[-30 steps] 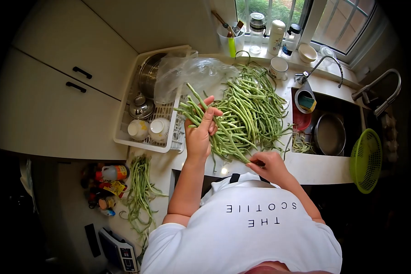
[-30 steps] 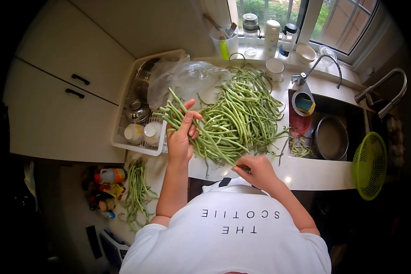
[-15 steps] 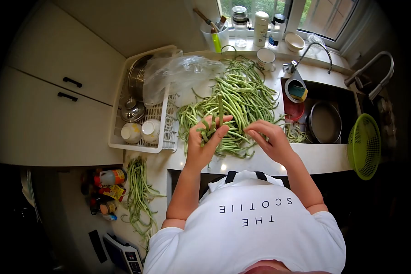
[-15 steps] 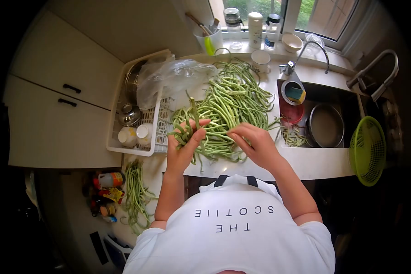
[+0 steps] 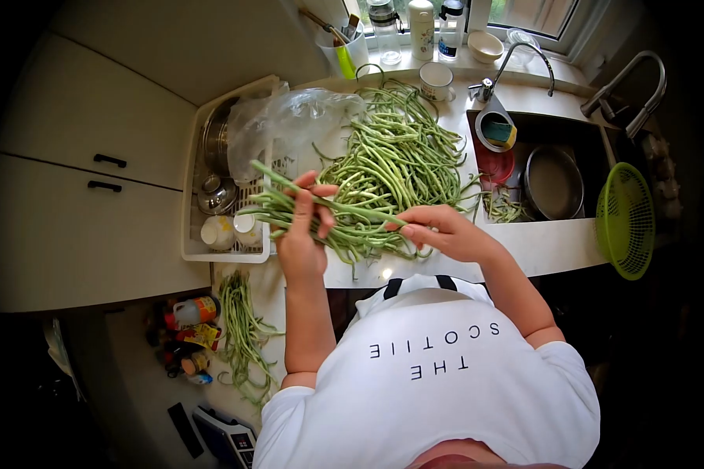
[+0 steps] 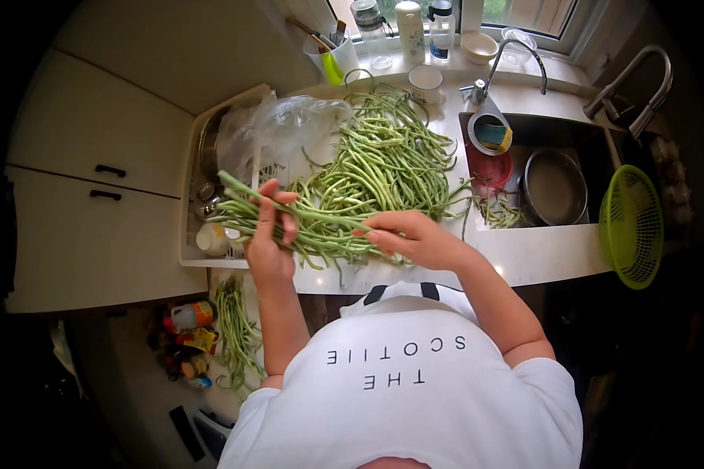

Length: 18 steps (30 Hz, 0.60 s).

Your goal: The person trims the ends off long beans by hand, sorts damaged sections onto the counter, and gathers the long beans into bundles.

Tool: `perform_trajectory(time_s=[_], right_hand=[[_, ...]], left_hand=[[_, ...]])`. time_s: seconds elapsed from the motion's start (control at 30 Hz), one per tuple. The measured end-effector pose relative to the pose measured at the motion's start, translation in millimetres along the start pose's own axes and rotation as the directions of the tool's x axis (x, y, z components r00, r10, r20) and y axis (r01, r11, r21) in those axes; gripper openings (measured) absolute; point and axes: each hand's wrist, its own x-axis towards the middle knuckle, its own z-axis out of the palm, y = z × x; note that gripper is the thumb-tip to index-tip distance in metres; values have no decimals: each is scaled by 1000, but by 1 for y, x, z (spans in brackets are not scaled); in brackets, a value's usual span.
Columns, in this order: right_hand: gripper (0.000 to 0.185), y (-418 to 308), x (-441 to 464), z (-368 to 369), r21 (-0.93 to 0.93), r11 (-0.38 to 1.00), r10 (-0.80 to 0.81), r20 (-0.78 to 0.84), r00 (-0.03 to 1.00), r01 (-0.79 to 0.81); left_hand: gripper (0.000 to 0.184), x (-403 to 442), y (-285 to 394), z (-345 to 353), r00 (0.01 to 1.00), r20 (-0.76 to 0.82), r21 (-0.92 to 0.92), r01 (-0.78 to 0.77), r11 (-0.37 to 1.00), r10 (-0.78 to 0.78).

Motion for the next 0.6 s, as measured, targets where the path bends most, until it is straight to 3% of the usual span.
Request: perform_trajectory(time_s=[0.1,0.2,0.27,0.33,0.47,0.57,0.6], right_hand=[[25,14,-3,-13,55,998,-1,-59,998,4],[24,19,-12,-27,70,996,69,-96,993,-63],[23,18,-16,-36,-83,992,86,-129,988,-97],[23,22,-20,-44,-100,989,91,-167,982,-109],[22,33,-29,-59,-34,990,131,-176,976,-140],[22,34,-33,-60,-13,998,-57,-192,980,56],[22,35,-33,-60,-15,998,-56,-193,980,54]], left_hand=[[24,11,14,-25,972,-223,-41,-81,996,70],[21,19,26,-48,945,-300,-80,-163,983,132],[21,22,35,-57,927,-345,-101,-194,976,149],[25,27,42,-77,892,-409,-100,-251,963,191],[29,22,55,-89,908,-353,-116,-283,952,227],[34,18,62,-92,919,-294,-123,-309,943,263],[36,17,63,-92,924,-246,-132,-330,935,291]])
